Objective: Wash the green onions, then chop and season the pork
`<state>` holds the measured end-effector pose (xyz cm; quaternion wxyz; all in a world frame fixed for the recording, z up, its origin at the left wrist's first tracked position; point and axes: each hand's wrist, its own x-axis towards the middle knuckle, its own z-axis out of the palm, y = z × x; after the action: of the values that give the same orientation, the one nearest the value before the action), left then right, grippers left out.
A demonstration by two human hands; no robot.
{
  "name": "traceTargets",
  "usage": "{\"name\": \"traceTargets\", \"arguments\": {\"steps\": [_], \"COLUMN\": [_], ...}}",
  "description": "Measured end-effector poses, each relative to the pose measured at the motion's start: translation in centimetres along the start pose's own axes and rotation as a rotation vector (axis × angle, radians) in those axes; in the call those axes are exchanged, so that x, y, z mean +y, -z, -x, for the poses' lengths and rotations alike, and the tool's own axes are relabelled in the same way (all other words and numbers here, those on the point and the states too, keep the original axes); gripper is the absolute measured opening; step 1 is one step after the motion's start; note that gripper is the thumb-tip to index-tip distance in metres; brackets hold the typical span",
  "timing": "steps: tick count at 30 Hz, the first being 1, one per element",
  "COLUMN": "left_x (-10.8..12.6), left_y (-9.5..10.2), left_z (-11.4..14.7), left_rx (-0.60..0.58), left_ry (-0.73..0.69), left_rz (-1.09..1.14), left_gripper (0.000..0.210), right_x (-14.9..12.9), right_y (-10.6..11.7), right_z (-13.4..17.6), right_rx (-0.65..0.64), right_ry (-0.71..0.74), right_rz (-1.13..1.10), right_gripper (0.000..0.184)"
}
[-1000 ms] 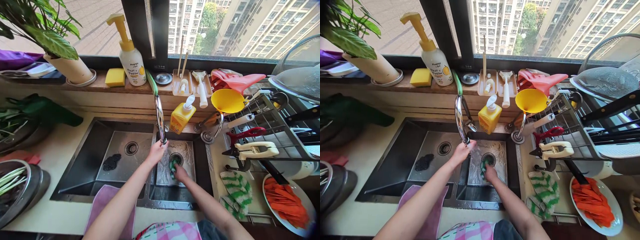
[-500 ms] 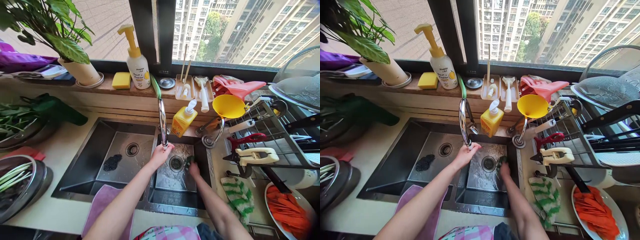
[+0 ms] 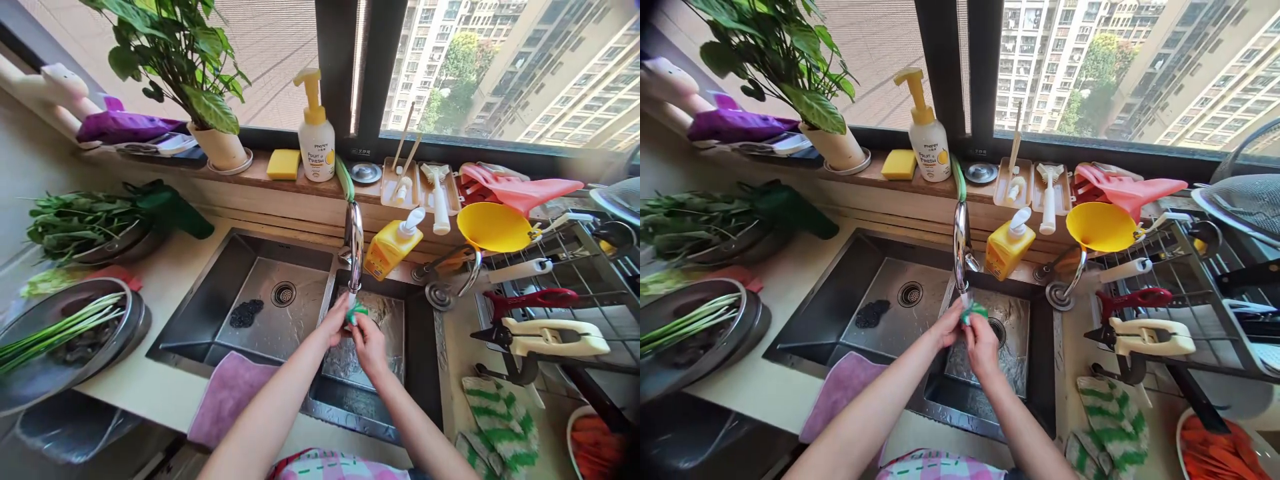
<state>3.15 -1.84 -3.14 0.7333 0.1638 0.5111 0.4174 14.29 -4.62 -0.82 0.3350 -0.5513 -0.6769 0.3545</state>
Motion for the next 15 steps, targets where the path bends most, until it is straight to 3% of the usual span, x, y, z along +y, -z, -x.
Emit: {"name": "traceTargets", "arguments": {"steps": [5,8,11,15], "left_x": [0.3,0.1,-0.7,-2.6], "left_y": [0.2,0.8,1.3,1.9], "left_z": [-1.2,-0.7,0.5,1.7], "left_rx": [0.144,0.167,0.116,0.002], "left_ry": [-0.121,-0.178,-0.202,-0.187], "left_rz": [-0.072,-0.137,-0.210,-0.354], "left_gripper": [0.031,0.024,0.028,0.030], "right_x": [0.6,1.9,1.7,-0.2], "right_y": [-1.5,-0.5,1.3,3.5], "right_z": [-1.2,-2.1,-2.4,-2.2], "right_rx": [-0.005,0.076,0.175,-0.048], "right_ry": [-0.059,-0.118,-0.139,0.036], "right_rz": [-0.033,-0.010,0.021,0.063], "right_gripper": [0.025,0.034,0.038,0.030]}}
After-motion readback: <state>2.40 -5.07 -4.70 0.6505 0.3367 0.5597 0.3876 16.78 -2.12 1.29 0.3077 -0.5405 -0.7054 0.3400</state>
